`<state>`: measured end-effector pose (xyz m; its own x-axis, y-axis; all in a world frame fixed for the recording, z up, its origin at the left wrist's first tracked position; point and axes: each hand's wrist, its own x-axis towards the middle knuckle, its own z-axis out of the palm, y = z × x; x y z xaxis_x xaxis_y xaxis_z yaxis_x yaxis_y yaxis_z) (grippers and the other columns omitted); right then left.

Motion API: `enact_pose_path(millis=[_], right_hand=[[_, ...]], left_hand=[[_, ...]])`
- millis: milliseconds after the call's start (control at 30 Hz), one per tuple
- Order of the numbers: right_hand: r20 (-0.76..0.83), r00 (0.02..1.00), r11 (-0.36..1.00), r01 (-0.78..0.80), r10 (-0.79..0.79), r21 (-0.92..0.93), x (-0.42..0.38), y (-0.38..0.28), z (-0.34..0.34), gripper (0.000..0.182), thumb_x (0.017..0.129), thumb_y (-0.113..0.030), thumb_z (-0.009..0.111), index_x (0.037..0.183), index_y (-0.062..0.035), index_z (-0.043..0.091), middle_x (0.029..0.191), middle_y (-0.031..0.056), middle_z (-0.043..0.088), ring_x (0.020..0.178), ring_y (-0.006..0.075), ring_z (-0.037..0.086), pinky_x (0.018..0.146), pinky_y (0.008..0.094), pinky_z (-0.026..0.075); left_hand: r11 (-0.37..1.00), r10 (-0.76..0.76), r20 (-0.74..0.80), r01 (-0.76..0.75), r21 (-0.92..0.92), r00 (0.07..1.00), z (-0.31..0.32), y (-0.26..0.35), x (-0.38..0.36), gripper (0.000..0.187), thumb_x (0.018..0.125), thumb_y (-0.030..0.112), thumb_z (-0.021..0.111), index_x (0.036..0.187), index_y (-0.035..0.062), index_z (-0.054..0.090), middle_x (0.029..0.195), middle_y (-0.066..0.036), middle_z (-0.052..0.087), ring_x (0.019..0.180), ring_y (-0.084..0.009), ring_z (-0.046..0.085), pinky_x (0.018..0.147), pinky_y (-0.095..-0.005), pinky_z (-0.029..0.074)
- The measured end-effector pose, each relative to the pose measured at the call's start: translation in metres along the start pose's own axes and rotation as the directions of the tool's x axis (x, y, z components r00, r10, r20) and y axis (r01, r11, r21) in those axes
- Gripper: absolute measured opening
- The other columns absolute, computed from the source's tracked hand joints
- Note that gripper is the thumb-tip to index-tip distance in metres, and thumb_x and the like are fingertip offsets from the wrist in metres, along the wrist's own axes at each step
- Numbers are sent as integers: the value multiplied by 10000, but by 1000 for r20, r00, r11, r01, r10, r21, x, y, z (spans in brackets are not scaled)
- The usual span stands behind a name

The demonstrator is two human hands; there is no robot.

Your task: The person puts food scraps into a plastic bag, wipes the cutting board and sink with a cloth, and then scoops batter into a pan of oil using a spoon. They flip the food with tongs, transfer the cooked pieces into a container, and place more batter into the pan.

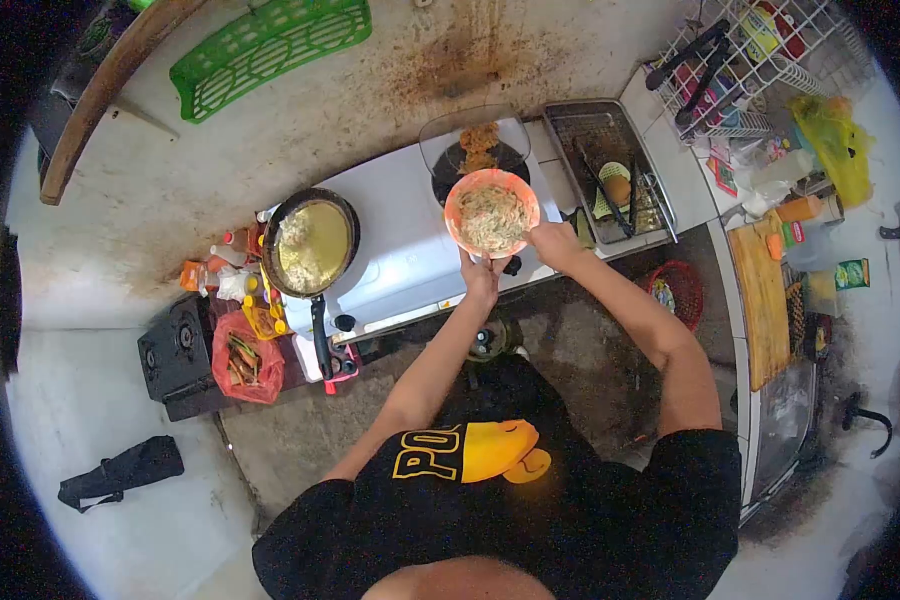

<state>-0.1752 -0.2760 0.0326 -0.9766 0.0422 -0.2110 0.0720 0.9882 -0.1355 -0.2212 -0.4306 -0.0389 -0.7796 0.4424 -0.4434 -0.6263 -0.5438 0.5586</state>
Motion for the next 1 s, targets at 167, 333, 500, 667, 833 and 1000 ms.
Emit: enact_pose_path(millis=[167,333,500,667,833,1000], right_hand=[[3,992,933,-121,127,340,-1,-7,11,263,750,-101,544,976,-117,680,771,187,613,770,336,609,625,432,466],[-117,988,846,-23,100,533,4,9,46,248,789,-112,558,1005,-119,680,743,193,608,678,278,603,617,392,463],[265,903,415,-397,339,819,-2,1,32,209,860,-103,559,1033,-62,667,581,13,475,478,111,382,474,297,380],[438,822,82,-497,363,864,-4,2,20,240,866,-91,548,1079,-22,634,536,-53,354,413,76,268,383,258,234],[411,837,-107,-401,360,910,-7,2,0,279,879,-128,547,1126,-6,594,508,-75,324,375,45,224,356,238,171],[352,848,-14,-377,396,926,1,-21,-44,284,882,-132,546,1127,7,585,508,-86,312,378,44,222,358,240,167]], left_hand=[[999,22,15,-23,35,1000,3,-2,0,601,921,-49,292,1404,234,72,1375,-158,282,1139,-341,478,882,-466,513],[1000,29,24,-29,9,999,0,-4,-2,563,935,-8,302,1400,237,98,1352,-165,306,1109,-333,505,848,-434,533],[999,28,19,-29,25,999,-2,-5,-5,567,939,9,311,1407,248,98,1334,-165,336,1065,-330,537,833,-414,541],[998,-27,15,26,52,1000,-11,1,-2,596,939,18,327,1416,265,70,1331,-166,348,1039,-322,554,823,-403,545],[996,-66,35,64,68,997,-21,14,-7,632,954,91,349,1423,280,-30,1272,-233,406,1015,-330,570,807,-409,540],[991,-121,-63,124,48,991,-53,36,-10,614,965,192,355,1425,176,-52,1213,-329,407,994,-371,564,822,-419,528]])
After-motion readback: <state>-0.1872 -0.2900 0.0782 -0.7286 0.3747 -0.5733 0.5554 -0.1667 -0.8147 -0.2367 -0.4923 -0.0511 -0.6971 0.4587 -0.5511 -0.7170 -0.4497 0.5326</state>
